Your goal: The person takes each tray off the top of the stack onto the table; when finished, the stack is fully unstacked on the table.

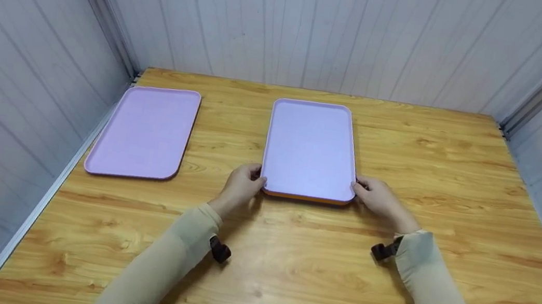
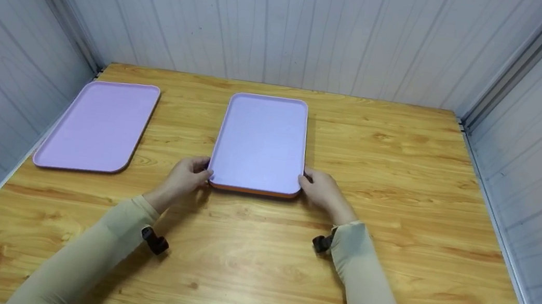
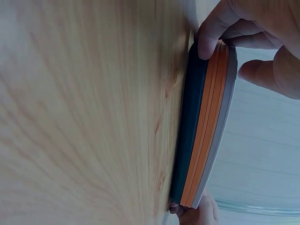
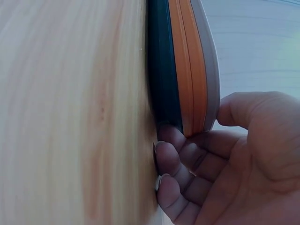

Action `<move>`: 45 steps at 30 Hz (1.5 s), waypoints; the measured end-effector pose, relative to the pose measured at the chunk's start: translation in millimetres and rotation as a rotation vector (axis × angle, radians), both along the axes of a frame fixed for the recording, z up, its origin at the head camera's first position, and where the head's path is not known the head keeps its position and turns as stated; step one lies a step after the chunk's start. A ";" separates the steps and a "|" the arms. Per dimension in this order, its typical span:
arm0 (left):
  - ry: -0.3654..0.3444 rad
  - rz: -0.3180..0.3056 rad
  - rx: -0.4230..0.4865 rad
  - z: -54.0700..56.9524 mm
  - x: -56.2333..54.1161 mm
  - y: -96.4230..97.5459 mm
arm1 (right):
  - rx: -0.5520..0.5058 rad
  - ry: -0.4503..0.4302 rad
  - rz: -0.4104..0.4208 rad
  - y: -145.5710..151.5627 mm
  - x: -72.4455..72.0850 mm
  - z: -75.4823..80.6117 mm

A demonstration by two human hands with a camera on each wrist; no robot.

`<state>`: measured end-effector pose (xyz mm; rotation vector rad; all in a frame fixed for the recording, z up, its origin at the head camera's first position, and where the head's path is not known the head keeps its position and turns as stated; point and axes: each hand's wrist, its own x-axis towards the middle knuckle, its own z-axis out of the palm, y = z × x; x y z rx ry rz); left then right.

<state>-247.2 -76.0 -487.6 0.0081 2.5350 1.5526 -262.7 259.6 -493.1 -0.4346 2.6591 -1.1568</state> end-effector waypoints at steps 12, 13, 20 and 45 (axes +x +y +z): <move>0.030 0.041 -0.009 1.5 -0.2 3.2 | 0.033 0.053 -0.027 -5.3 0.0 -0.3; 0.030 0.045 -0.010 1.3 -0.2 3.5 | 0.037 0.062 -0.026 -5.8 -0.3 -0.5; 0.008 0.072 -0.001 1.3 -0.1 6.5 | 0.069 0.109 -0.029 -5.8 -0.5 -2.0; 0.018 0.088 -0.107 2.9 -1.3 -11.8 | 0.073 0.118 0.048 -23.4 0.2 2.8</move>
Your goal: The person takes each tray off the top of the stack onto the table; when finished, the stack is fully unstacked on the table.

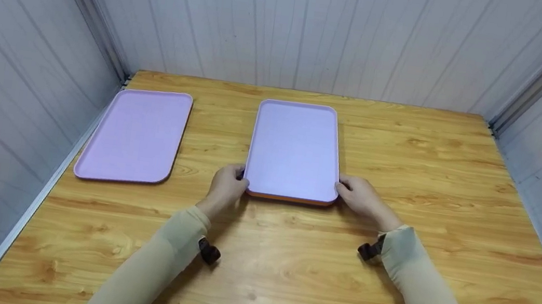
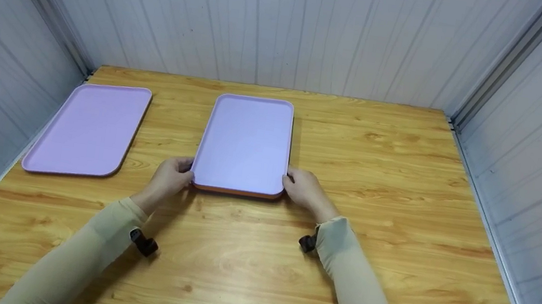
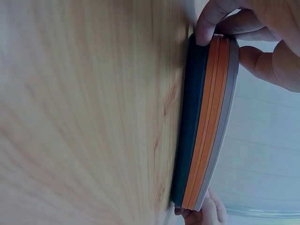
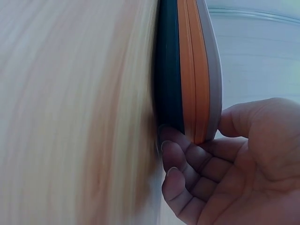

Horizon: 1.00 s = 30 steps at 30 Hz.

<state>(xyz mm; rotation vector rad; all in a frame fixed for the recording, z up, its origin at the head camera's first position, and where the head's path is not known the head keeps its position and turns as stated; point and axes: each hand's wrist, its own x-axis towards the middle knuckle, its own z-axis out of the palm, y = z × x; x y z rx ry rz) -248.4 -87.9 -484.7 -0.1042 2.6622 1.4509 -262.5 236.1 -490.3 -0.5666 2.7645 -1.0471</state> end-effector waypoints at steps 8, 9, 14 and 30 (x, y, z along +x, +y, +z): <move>-0.020 0.010 0.002 0.4 -0.2 -12.1 | -0.004 -0.035 0.010 -11.3 -2.1 1.7; -0.021 0.015 0.002 0.6 -0.2 -13.7 | -0.002 -0.037 0.012 -13.0 -2.4 1.9; -0.034 0.026 0.007 1.2 1.2 -21.9 | 0.022 -0.033 0.018 -22.6 -5.1 2.2; 0.010 0.062 -0.078 1.8 -0.2 -47.1 | 0.047 -0.022 0.031 -51.3 -11.5 3.2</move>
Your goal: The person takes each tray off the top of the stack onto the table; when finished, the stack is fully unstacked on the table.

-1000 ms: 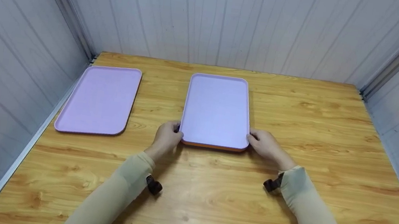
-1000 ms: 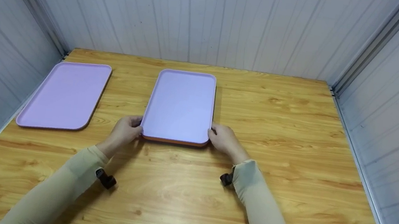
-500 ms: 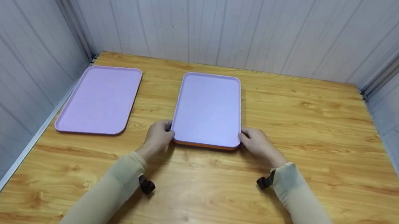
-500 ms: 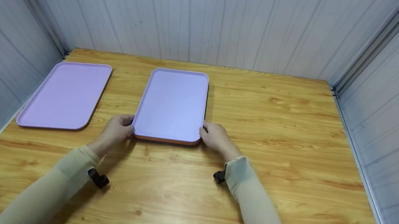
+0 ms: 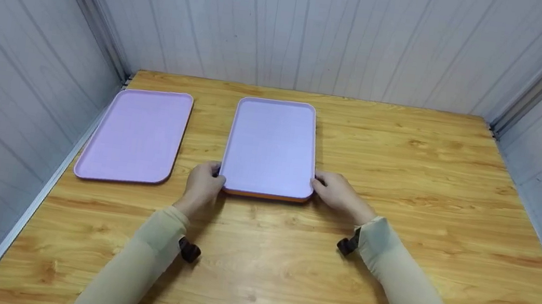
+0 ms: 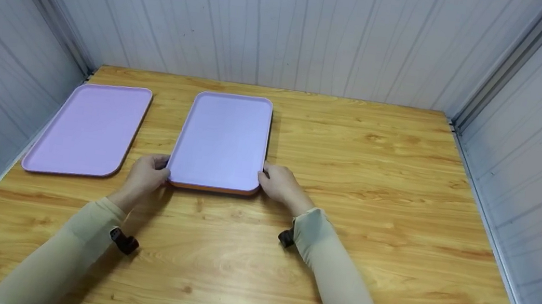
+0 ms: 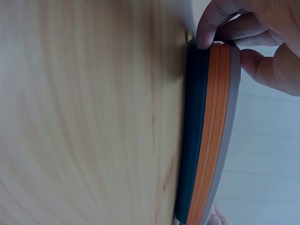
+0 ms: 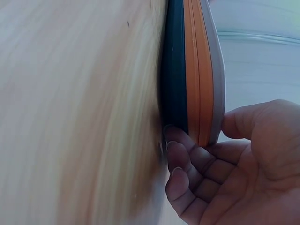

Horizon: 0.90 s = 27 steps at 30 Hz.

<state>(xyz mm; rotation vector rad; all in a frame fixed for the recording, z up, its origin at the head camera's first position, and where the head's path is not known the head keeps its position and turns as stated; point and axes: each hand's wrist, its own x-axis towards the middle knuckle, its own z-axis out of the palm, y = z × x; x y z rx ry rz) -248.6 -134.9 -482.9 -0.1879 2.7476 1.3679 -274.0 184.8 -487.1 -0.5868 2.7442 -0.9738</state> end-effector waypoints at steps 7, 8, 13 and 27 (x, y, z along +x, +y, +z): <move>0.014 0.021 -0.038 0.2 -0.5 -10.5 | 0.009 -0.020 0.004 -10.8 -3.7 -1.3; 0.019 0.021 -0.044 0.1 -0.6 -12.1 | 0.011 -0.024 0.006 -12.5 -4.2 -1.3; 0.039 0.030 -0.060 -0.9 0.2 -20.1 | 0.004 -0.040 0.014 -21.9 -5.6 -0.6; 0.066 0.072 -0.065 -0.3 1.8 -41.5 | -0.002 -0.005 0.018 -48.0 -11.4 -0.6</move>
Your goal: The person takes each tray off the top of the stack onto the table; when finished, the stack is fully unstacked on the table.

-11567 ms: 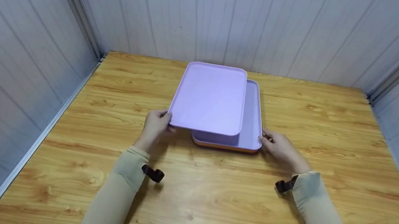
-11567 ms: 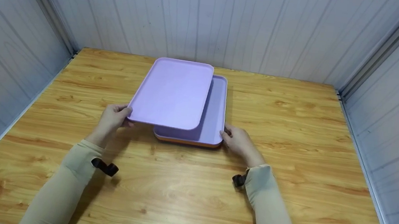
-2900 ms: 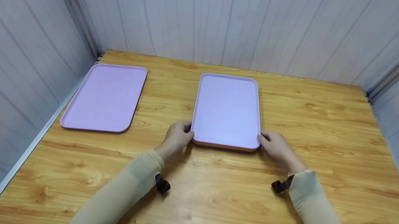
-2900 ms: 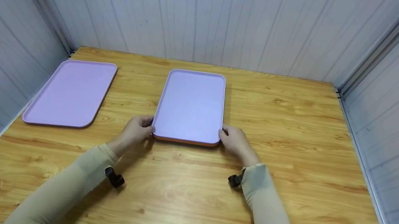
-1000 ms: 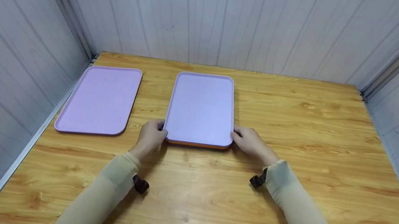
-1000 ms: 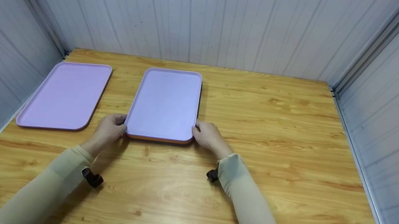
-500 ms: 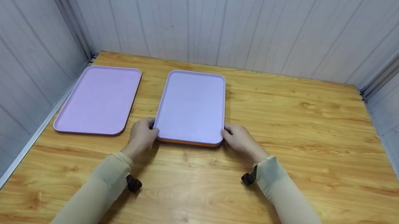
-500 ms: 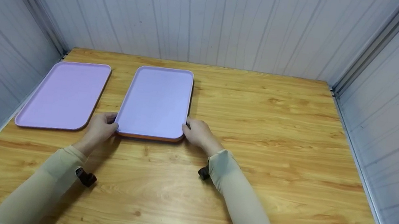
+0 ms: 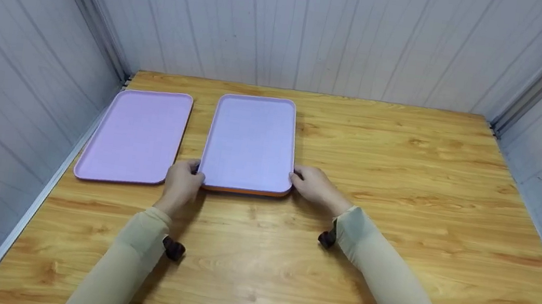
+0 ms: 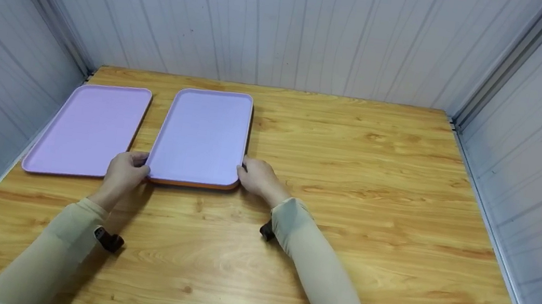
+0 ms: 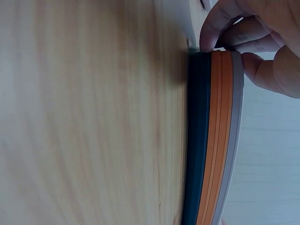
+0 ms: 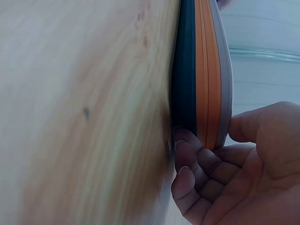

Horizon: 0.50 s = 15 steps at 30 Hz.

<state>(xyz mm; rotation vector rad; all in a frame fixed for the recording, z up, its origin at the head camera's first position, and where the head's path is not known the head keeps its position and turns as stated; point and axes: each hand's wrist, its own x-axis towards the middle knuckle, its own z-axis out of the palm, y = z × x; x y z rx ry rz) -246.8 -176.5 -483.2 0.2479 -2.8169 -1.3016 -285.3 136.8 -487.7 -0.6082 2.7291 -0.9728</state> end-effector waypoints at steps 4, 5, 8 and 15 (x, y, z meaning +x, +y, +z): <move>-0.004 0.013 -0.001 -0.3 -0.5 -6.6 | 0.002 -0.020 0.004 -6.2 -2.3 -1.1; -0.009 0.016 -0.002 -0.2 -0.6 -8.1 | 0.001 -0.027 0.003 -7.7 -2.7 -1.2; -0.021 0.028 0.002 1.0 -1.0 -12.3 | 0.001 -0.047 -0.007 -12.1 -3.7 -0.8; -0.035 0.056 0.031 4.8 -1.4 -20.5 | -0.004 -0.062 -0.020 -20.9 -6.1 0.1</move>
